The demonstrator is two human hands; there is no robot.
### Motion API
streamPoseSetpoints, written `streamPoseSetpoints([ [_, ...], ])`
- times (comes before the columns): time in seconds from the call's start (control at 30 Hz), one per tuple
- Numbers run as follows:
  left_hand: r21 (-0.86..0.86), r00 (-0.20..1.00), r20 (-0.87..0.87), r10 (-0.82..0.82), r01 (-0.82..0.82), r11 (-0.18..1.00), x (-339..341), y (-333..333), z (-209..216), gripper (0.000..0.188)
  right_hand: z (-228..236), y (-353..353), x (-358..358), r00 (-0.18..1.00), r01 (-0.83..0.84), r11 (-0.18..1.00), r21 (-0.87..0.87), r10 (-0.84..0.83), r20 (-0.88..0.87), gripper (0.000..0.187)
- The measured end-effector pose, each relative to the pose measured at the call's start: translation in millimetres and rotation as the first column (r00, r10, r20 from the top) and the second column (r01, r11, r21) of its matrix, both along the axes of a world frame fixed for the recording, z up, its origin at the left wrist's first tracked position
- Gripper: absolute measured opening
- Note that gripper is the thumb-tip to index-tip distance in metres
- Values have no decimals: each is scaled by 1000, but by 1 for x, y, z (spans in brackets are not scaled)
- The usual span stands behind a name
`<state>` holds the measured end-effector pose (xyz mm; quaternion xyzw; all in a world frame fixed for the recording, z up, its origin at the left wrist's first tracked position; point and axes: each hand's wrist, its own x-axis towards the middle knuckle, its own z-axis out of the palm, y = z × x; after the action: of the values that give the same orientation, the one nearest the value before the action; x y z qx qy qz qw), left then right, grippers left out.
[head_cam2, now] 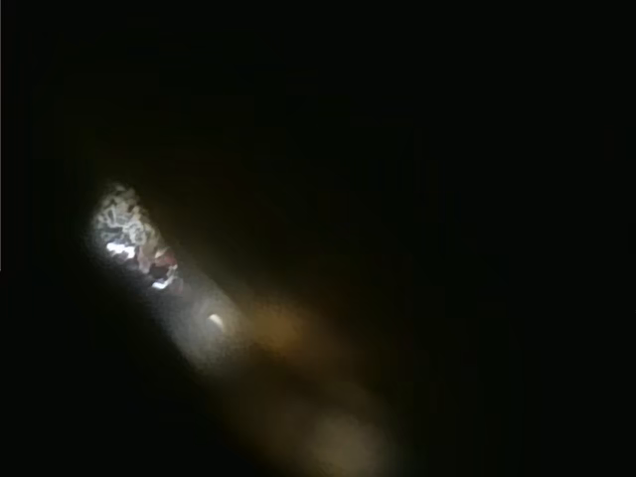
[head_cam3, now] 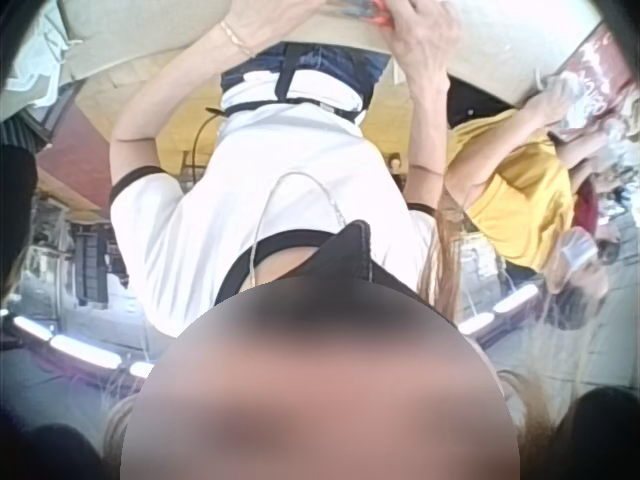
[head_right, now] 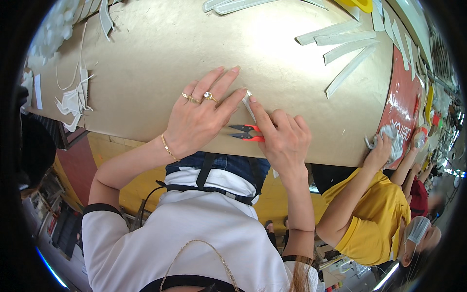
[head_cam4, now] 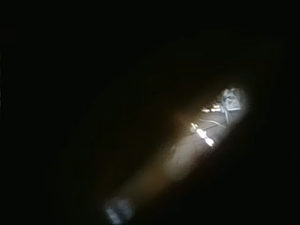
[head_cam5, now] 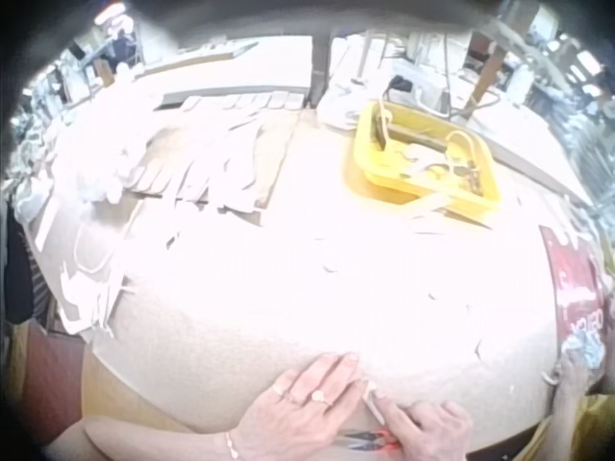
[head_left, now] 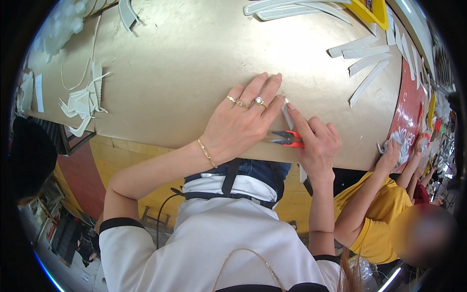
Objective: The person uses red-handled scissors to trim white fabric straps on a worktable. They repeatedly pick up straps, cut them to length, and place the trimmed pieces on the table. A coworker is visible across the table also working with similar materials.
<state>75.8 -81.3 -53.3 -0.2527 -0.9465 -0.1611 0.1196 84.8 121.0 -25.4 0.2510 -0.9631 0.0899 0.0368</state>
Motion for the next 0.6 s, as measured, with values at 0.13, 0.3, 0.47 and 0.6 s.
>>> streamPoseSetpoints([
  [0.13,26,1000,7,0,0,1000,0,0,0,32,-1,1,0,1000,6,1000,-6,-6,0,56],
  [0.3,25,1000,-2,-25,25,999,1,-1,-1,31,-7,2,0,1000,8,999,-49,-9,-25,56],
  [0.47,34,999,-28,-18,19,999,2,1,-5,31,-8,4,-1,999,0,999,-41,-1,-32,53],
  [0.6,19,999,-35,-8,9,1000,2,2,-6,32,-9,1,-4,999,2,998,-58,-4,-34,49],
])
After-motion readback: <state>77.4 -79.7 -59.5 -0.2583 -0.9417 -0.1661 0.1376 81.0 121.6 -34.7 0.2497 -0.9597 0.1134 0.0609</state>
